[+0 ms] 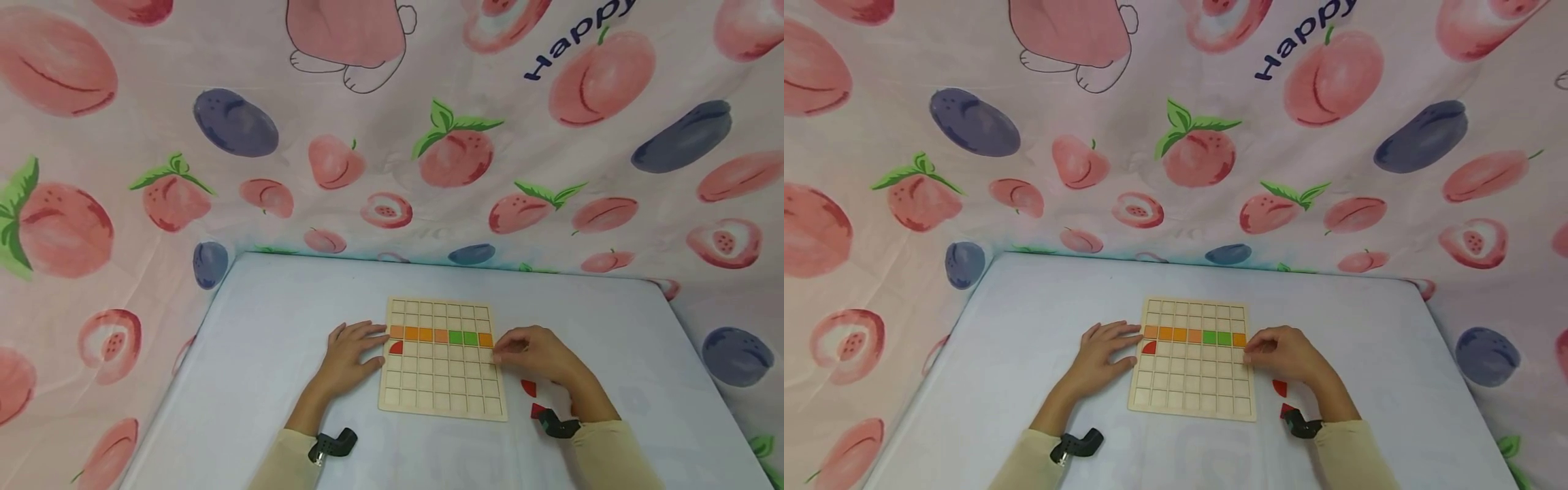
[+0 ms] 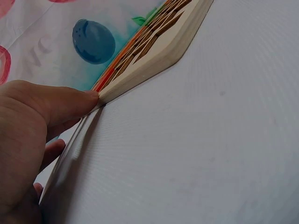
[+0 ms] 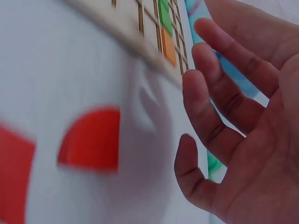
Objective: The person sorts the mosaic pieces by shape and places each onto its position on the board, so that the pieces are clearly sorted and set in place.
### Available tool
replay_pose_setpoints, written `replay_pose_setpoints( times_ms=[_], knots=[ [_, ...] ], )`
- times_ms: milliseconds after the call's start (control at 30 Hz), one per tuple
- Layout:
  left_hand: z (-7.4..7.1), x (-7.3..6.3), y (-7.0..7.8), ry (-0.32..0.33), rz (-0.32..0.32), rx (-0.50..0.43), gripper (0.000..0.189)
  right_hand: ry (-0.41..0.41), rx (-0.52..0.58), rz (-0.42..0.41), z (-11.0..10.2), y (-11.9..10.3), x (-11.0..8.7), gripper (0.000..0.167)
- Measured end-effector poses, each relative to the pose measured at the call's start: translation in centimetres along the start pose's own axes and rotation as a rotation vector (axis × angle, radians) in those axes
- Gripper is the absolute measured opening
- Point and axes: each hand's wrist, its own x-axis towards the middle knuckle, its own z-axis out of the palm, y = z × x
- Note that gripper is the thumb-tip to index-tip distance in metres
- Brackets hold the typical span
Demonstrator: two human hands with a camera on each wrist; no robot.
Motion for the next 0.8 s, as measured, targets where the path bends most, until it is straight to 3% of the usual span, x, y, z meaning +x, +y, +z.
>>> replay_pose_setpoints(
  times_ms=[233,533,800],
  knots=[
    [0.0,0.0,0.1,-0.009,-0.010,0.009,0.045,-0.041,-0.151,0.037,-1.4,1.6,-1.3,0.022],
    [0.1,0.0,-0.1,-0.001,-0.006,0.018,0.045,-0.176,-0.153,0.066,-1.7,3.6,-1.8,0.029],
    [0.4,0.0,-0.3,0.014,0.005,0.033,0.045,-0.138,-0.200,0.040,-1.3,4.0,-1.2,0.025]
  ],
)
